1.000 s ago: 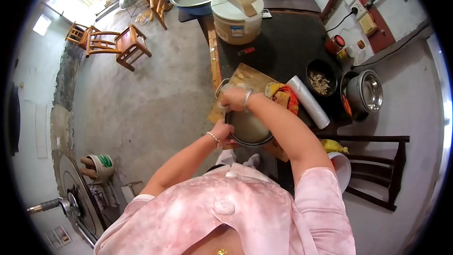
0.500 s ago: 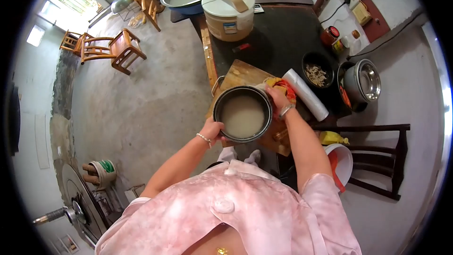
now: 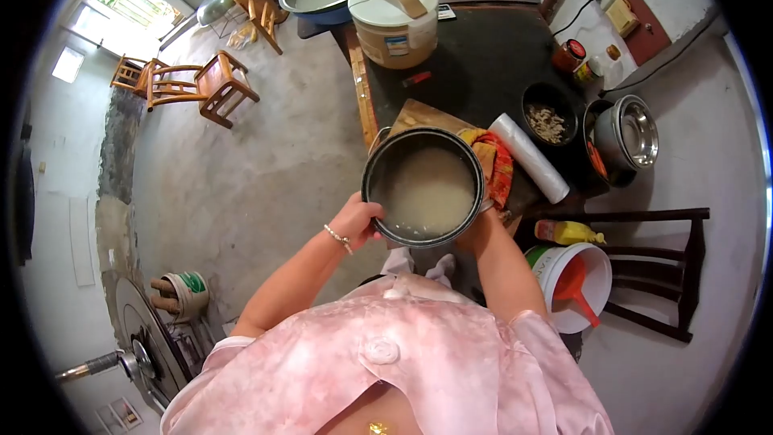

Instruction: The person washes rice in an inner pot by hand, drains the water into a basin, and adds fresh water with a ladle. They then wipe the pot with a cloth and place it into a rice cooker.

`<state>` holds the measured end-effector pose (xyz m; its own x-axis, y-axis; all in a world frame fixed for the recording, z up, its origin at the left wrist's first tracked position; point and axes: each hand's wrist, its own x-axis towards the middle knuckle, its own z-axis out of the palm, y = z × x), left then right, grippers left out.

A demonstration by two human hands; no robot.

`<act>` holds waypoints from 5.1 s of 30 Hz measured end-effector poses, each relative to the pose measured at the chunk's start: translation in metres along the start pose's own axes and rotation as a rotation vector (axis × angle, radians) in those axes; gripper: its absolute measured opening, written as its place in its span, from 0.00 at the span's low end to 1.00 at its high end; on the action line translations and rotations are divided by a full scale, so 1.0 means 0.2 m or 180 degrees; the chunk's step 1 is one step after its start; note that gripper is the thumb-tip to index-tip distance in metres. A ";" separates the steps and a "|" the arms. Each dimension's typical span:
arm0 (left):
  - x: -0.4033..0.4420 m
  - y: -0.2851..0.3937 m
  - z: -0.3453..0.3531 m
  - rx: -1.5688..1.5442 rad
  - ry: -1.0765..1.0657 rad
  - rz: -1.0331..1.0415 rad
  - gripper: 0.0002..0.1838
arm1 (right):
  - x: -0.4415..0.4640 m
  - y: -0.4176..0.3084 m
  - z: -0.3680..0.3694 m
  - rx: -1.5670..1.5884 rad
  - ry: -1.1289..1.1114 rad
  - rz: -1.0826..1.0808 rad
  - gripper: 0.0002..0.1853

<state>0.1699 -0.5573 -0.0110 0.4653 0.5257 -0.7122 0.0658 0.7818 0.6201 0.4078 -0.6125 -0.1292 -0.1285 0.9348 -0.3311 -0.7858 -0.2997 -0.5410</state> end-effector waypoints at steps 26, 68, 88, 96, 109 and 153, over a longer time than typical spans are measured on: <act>0.35 -0.08 0.00 -0.0274 0.0610 0.0365 0.16 | -0.11 0.25 0.23 0.0724 0.1820 0.0270 0.15; 0.64 -0.34 -0.08 -0.0324 0.0485 0.0776 0.25 | -0.07 0.50 0.29 -0.3150 0.1349 -0.1198 0.13; 0.38 -0.48 -0.40 -0.0174 -0.0297 0.0178 0.11 | -0.10 0.32 0.25 -0.4314 0.0420 -0.0843 0.09; 0.33 -0.38 -0.47 -0.2233 -0.0363 0.0288 0.18 | -0.06 -0.04 0.24 -0.1225 0.2084 0.0500 0.24; 0.22 -0.32 -0.26 -0.2366 -0.0675 0.1306 0.18 | 0.15 0.16 0.17 -0.0983 0.2660 0.0766 0.10; 0.55 -0.50 -0.28 -0.2747 -0.1236 -0.0866 0.22 | -0.16 -0.01 0.47 -0.1433 0.2420 0.0396 0.06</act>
<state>0.1660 -0.5579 -0.1696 0.7975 0.2656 -0.5416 -0.3817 0.9174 -0.1122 0.3563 -0.6240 -0.0446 0.3648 0.5594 -0.7443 -0.4603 -0.5865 -0.6664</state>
